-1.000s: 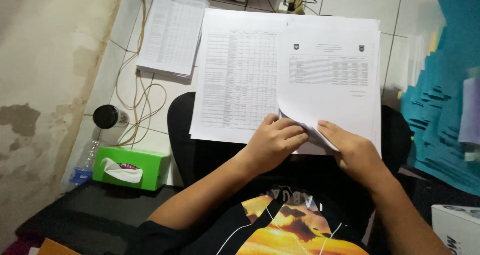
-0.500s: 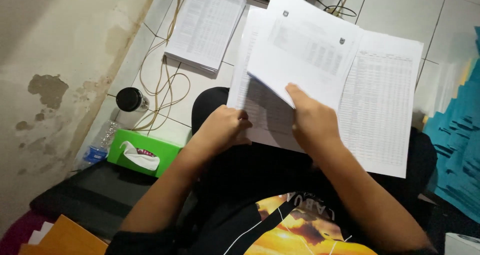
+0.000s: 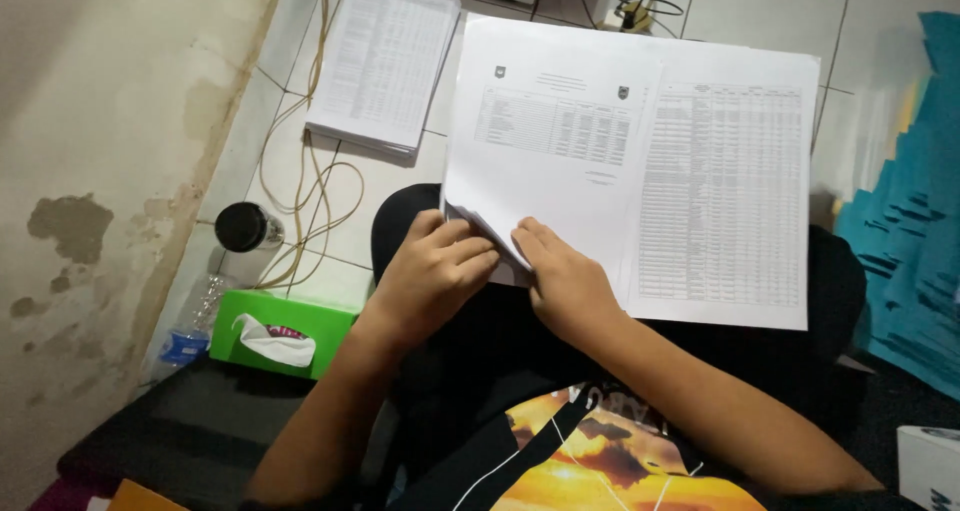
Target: The person sorts a large stack of printed documents by hand, flipping through individual papers, then aligning them into a neat stack.
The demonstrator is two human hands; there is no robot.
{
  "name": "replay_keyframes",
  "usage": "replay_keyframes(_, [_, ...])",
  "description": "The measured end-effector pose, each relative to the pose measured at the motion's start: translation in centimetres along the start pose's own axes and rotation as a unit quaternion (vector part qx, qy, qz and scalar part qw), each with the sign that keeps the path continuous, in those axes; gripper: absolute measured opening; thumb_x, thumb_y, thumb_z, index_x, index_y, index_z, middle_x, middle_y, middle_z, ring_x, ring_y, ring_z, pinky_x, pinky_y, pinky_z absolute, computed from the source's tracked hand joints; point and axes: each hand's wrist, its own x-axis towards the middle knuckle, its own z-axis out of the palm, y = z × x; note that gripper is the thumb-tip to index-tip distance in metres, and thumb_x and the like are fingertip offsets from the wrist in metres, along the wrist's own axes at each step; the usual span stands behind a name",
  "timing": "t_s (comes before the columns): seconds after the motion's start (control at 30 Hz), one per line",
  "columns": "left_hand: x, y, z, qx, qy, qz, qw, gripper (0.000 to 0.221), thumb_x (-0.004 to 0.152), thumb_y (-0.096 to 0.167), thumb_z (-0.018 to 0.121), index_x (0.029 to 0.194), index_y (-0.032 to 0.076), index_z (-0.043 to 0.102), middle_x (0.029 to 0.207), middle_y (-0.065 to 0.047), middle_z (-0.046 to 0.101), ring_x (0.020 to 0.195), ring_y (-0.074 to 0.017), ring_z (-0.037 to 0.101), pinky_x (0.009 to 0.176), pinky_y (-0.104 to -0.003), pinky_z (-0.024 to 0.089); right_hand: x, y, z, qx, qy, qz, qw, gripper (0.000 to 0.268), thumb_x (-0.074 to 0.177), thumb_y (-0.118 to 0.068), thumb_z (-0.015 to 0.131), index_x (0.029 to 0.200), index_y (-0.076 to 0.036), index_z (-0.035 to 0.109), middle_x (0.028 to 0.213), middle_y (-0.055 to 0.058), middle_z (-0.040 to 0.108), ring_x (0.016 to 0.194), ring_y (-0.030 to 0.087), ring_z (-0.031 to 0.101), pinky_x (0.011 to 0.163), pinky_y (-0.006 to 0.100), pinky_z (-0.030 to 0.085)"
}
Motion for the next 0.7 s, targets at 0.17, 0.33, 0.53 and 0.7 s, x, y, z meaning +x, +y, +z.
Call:
replay_keyframes(0.17, [6.1, 5.1, -0.7, -0.123, 0.154, -0.075, 0.978, 0.023, 0.089, 0.011, 0.072, 0.109, 0.022, 0.075, 0.108, 0.003, 0.073, 0.101, -0.0238, 0.067, 0.087, -0.039, 0.047, 0.5, 6.1, -5.2, 0.345, 0.126, 0.138, 0.920, 0.029, 0.095, -0.018, 0.056, 0.119, -0.002, 0.058, 0.102, 0.016, 0.061, 0.100, 0.032, 0.060, 0.088, 0.043, 0.051])
replay_keyframes(0.33, [9.7, 11.2, 6.5, -0.320, 0.044, 0.011, 0.946, 0.008, 0.092, -0.001, 0.071, 0.097, 0.001, 0.065, 0.098, -0.013, 0.067, 0.086, -0.0319, 0.064, 0.078, -0.043, 0.052, -4.5, 8.2, -16.8, 0.246, 0.293, 0.325, 0.865, 0.043, 0.107, -0.037, 0.056, 0.142, -0.011, 0.056, 0.097, 0.001, 0.061, 0.077, 0.013, 0.052, 0.075, 0.029, 0.045])
replay_keyframes(0.53, [8.9, 13.0, 12.2, -0.176, -0.238, -0.001, 0.955, 0.048, 0.075, 0.044, 0.091, 0.091, 0.004, 0.067, 0.087, -0.009, 0.063, 0.079, -0.0305, 0.063, 0.067, -0.046, 0.052, -11.4, 11.8, -17.7, -0.153, 0.345, -0.050, 0.925, 0.048, 0.122, -0.017, 0.038, 0.130, 0.021, 0.067, 0.081, 0.023, 0.061, 0.059, 0.026, 0.055, 0.047, 0.038, 0.041])
replay_keyframes(0.7, [9.3, 12.8, 10.4, -0.185, -0.171, 0.001, 0.968, 0.028, 0.069, 0.017, 0.087, 0.087, 0.000, 0.073, 0.073, -0.014, 0.068, 0.069, -0.0351, 0.068, 0.063, -0.045, 0.054, -10.5, 14.2, -11.6, -0.113, 0.172, -0.155, 0.966, 0.037, 0.101, -0.001, 0.048, 0.133, -0.004, 0.066, 0.127, 0.019, 0.071, 0.118, 0.035, 0.067, 0.095, 0.044, 0.057])
